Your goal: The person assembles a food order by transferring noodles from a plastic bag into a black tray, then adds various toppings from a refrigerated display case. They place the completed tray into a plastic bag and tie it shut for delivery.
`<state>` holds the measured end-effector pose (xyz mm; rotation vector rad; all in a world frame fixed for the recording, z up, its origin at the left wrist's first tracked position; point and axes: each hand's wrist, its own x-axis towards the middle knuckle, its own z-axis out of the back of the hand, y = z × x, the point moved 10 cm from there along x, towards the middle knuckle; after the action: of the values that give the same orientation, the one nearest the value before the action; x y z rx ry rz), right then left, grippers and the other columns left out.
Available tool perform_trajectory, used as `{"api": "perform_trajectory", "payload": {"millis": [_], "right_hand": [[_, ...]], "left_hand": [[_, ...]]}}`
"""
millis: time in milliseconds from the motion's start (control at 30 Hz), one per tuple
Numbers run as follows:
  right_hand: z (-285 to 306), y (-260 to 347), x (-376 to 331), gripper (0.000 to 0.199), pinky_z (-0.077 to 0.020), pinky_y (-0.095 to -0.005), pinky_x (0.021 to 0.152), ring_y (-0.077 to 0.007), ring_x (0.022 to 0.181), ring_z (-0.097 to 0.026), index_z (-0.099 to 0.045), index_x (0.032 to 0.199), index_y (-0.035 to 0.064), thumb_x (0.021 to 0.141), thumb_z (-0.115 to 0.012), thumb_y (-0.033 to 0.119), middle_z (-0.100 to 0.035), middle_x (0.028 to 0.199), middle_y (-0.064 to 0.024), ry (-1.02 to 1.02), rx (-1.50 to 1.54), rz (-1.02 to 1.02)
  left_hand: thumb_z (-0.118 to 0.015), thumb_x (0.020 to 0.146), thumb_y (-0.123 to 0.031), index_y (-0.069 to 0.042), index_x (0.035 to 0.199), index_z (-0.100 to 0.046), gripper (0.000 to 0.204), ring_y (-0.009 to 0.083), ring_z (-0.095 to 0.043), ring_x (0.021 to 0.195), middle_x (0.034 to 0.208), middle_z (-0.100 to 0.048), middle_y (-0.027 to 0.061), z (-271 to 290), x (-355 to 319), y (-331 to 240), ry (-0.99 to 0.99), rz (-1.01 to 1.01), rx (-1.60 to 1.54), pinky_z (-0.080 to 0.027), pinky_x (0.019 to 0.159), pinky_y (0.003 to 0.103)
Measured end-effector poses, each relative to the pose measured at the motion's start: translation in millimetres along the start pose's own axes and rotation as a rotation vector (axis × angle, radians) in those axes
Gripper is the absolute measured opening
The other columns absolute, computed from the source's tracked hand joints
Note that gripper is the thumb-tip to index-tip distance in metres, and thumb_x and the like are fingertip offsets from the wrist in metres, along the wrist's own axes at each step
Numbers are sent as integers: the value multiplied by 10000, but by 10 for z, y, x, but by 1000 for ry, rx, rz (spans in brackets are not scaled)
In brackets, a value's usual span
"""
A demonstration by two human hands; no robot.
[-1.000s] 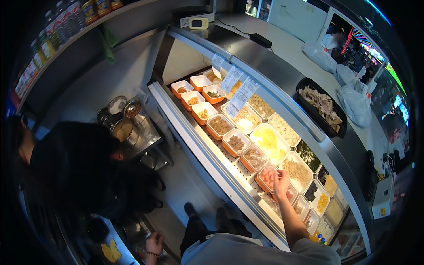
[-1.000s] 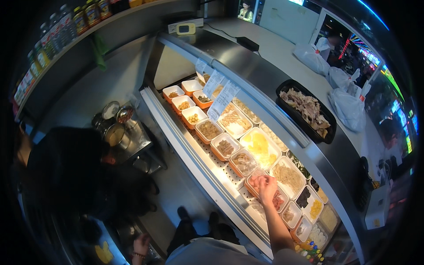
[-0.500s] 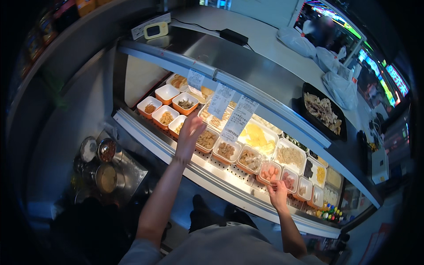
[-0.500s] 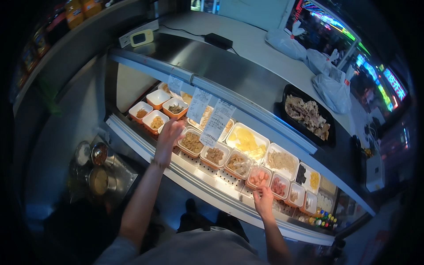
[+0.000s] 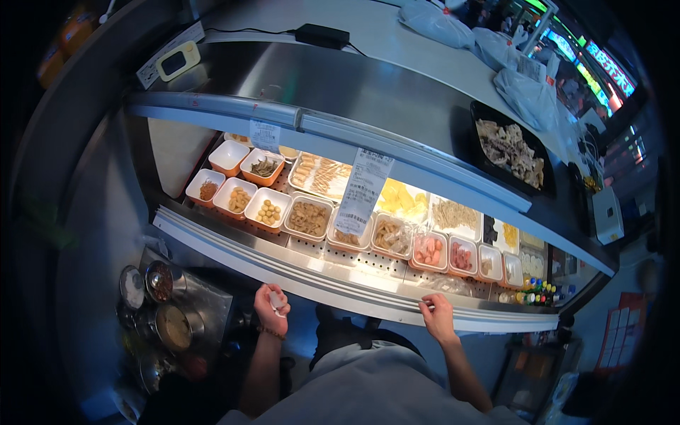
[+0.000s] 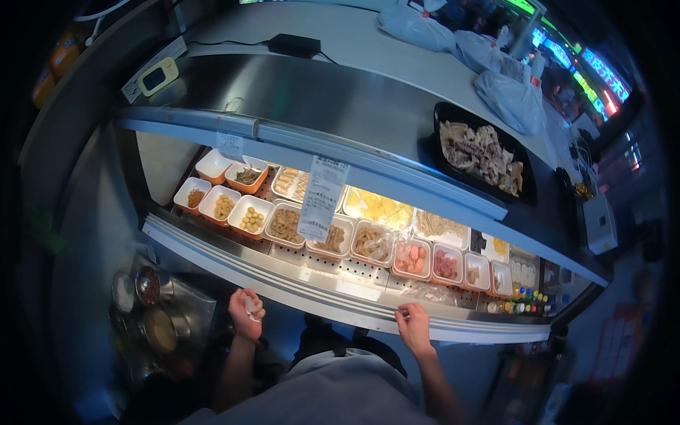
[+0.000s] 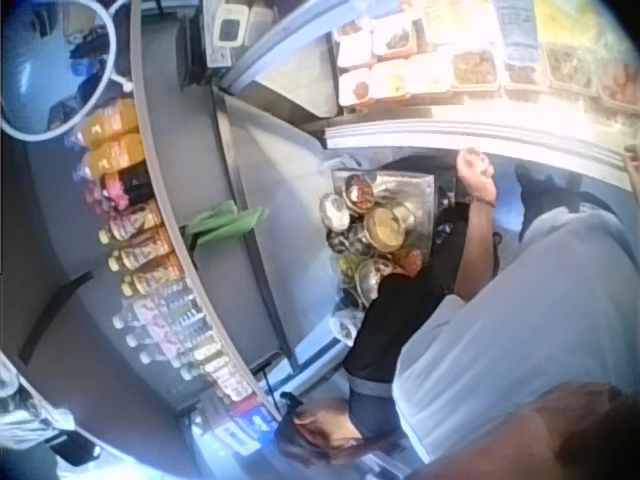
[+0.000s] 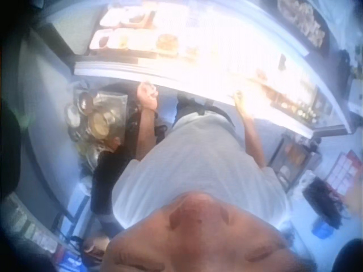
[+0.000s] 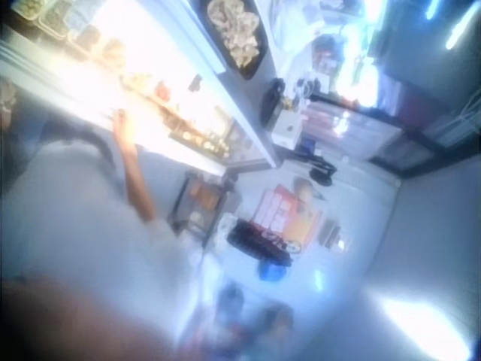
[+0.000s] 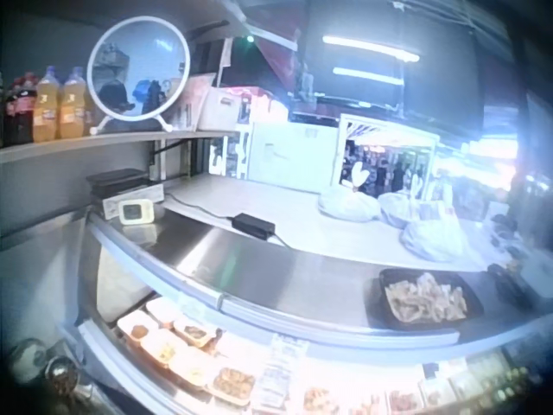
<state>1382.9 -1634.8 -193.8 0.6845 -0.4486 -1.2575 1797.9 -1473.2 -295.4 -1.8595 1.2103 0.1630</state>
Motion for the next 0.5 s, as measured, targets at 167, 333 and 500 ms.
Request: {"api": "perform_trajectory", "payload": {"millis": [167, 333, 500], "right_hand": [[-298, 478, 159, 161, -553, -353, 699, -273, 824, -664, -643, 951, -1, 827, -696, 87, -622, 958, -147, 107, 7, 105], [-446, 1704, 281, 402, -477, -413, 931, -349, 1107, -576, -594, 1140, 13, 801, -747, 166, -580, 1197, -178, 12, 16, 397], [-869, 2322, 322, 543, -68, -595, 1141, -376, 1431, -235, -422, 1395, 28, 906, -543, 231, -325, 1501, -207, 118, 1, 580]], "left_hand": [[-509, 998, -297, -160, 963, -503, 141, 72, -299, 464, 595, -341, -52, -344, -6, 191, -63, 72, -117, -227, 386, 222], [-506, 936, -30, -61, 1489, -243, 613, 197, -592, 932, 1394, -444, 211, -1494, -213, 490, 299, 249, -125, -516, 753, 274], [-315, 1006, -497, -28, 1502, -175, 697, 267, -267, 1426, 1560, -232, 150, -2144, -629, 882, 646, 293, -86, -267, 1151, 374]]}}
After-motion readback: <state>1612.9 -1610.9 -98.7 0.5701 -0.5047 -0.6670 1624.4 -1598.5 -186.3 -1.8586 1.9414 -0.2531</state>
